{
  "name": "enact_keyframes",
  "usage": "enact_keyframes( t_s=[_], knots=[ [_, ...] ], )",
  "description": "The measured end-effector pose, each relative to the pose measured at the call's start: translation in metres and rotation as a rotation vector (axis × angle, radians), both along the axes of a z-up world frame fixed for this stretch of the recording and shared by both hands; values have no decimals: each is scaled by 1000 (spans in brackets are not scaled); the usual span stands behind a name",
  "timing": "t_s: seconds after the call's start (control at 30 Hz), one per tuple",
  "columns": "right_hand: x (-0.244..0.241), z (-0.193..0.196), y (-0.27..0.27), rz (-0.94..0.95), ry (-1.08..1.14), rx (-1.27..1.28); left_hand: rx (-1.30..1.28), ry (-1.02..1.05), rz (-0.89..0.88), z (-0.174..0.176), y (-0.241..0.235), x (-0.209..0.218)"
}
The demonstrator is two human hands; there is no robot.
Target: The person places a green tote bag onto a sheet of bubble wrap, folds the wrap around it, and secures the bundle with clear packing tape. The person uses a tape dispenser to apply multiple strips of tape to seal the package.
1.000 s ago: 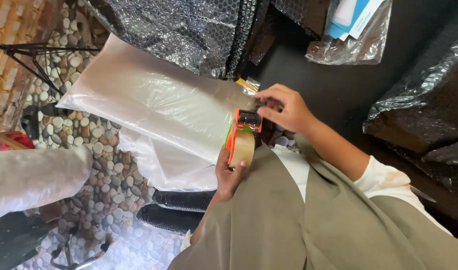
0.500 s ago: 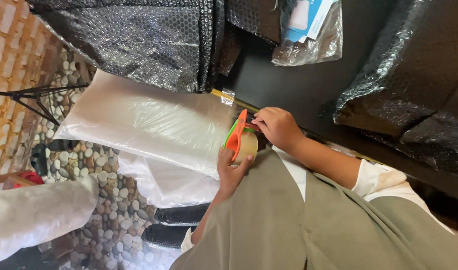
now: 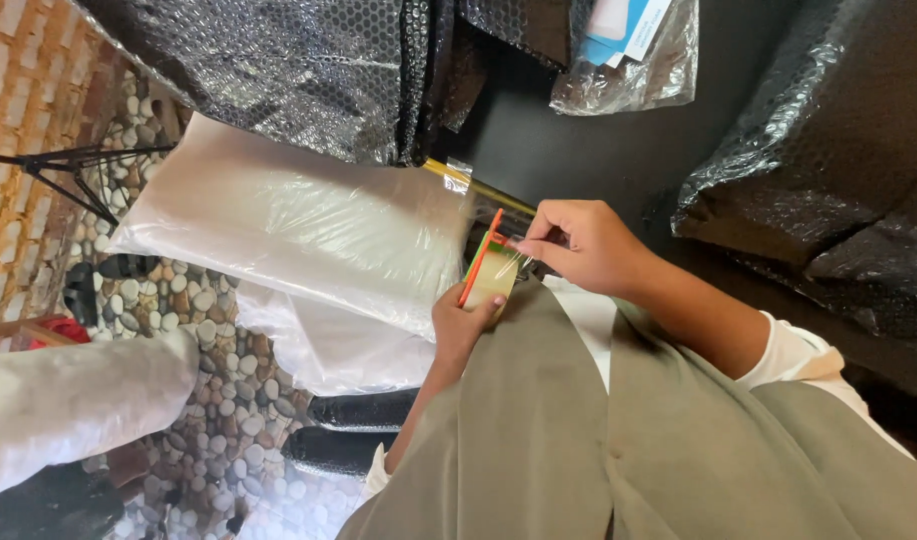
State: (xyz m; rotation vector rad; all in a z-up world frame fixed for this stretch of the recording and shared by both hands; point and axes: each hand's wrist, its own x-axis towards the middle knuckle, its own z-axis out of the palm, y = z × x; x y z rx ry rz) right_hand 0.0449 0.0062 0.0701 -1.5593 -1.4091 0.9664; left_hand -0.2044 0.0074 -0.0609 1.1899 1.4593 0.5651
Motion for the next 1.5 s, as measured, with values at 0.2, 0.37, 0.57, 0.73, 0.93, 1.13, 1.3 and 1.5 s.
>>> enact_keyframes(
  t_s=[0.2,0.37,0.57,0.73,0.93,1.13,1.3,1.5],
  knots=[
    [12,48,0,34,38,-26,20,-134,-125,41,11,2],
    [12,64,-4,6,-6,-40,-56,-33,-168,56,14,6],
    [30,52,6,-119,215,-36,12,-111,-224,70,29,6],
    [69,-7,28,-147,370,-56,256,-370,-243,24,30,-13],
    [65,-85,49,-203,568,-215,374,-518,-311,28,35,-15],
    [20,-155,44,-270,932,-470,487,-590,-312,-7,28,-28],
    [-14,-178,33,-248,1204,-742,567,-510,-262,14,22,-32],
    [-17,-239,27,-394,615,-743,762,-627,-146,22,26,-54]
  ],
)
